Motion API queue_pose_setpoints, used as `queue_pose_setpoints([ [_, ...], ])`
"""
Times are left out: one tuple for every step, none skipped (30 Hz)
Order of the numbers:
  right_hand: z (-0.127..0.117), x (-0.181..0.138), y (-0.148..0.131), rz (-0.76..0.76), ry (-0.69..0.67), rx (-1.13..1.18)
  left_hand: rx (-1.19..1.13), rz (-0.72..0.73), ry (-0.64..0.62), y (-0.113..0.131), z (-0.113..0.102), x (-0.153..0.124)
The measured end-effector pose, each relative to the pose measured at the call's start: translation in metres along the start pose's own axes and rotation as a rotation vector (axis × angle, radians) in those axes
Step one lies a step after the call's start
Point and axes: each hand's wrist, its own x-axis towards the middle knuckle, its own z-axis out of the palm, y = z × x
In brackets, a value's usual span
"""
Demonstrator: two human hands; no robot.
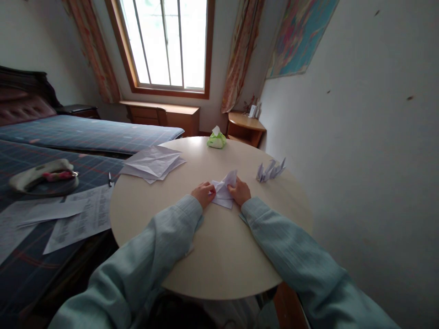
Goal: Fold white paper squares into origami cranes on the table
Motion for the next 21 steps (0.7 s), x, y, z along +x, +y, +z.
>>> queue_pose_setpoints([
  [0.0002,0.0001,0.0002,0.001,0.000,-0.003,0.001,-0.002,-0.002,0.0000,-0.0002,0.0001],
  [0.0003,0.0001,0.0003,0.004,0.001,-0.004,-0.001,-0.006,-0.006,0.0000,-0.0003,0.0002],
  [0.0003,0.0001,0.0003,0.005,0.002,-0.004,-0.005,-0.011,-0.011,-0.0001,-0.0004,0.0003],
  [0.0003,0.0001,0.0003,0.004,0.002,-0.003,-0.011,-0.015,-0.017,-0.0002,-0.0005,0.0003],
  [0.0001,-0.0001,0.0002,0.000,0.001,0.000,-0.017,-0.018,-0.023,-0.0003,-0.0005,0.0003],
  [0.0000,-0.0002,0.0000,-0.006,0.000,0.004,-0.019,-0.019,-0.031,-0.0005,-0.0004,0.0003],
  [-0.0002,-0.0004,-0.0002,-0.015,-0.003,0.009,-0.019,-0.021,-0.038,-0.0006,-0.0003,0.0002],
  [-0.0003,-0.0006,-0.0004,-0.026,-0.007,0.014,-0.017,-0.023,-0.044,-0.0007,-0.0003,0.0000],
  [-0.0002,-0.0007,-0.0004,-0.038,-0.010,0.020,-0.016,-0.023,-0.050,-0.0007,-0.0003,-0.0002],
  [0.0000,-0.0008,-0.0003,-0.048,-0.012,0.025,-0.016,-0.025,-0.053,-0.0007,-0.0004,-0.0005],
  [0.0004,-0.0007,-0.0001,-0.058,-0.013,0.030,-0.017,-0.027,-0.054,-0.0006,-0.0006,-0.0008],
  [0.0008,-0.0006,0.0002,-0.067,-0.014,0.034,-0.020,-0.029,-0.054,-0.0006,-0.0008,-0.0011],
  [0.0013,-0.0004,0.0006,-0.076,-0.016,0.037,-0.022,-0.030,-0.054,-0.0005,-0.0010,-0.0014],
  [0.0018,-0.0001,0.0010,-0.083,-0.017,0.041,-0.023,-0.030,-0.054,-0.0004,-0.0011,-0.0016],
  [0.0023,0.0001,0.0013,-0.092,-0.017,0.047,-0.021,-0.032,-0.054,-0.0004,-0.0012,-0.0017],
  [0.0026,0.0004,0.0015,-0.102,-0.018,0.053,-0.016,-0.035,-0.053,-0.0003,-0.0012,-0.0018],
  [0.0030,0.0006,0.0015,-0.115,-0.019,0.060,-0.008,-0.037,-0.053,-0.0003,-0.0011,-0.0018],
  [0.0032,0.0007,0.0015,-0.131,-0.018,0.070,0.001,-0.040,-0.053,-0.0004,-0.0009,-0.0017],
  [0.0035,0.0008,0.0013,-0.150,-0.018,0.082,0.009,-0.041,-0.053,-0.0005,-0.0006,-0.0015],
  [0.0037,0.0008,0.0010,-0.169,-0.021,0.095,0.013,-0.039,-0.055,-0.0007,-0.0002,-0.0013],
  [0.0040,0.0009,0.0007,-0.187,-0.025,0.107,0.011,-0.037,-0.055,-0.0010,0.0002,-0.0010],
])
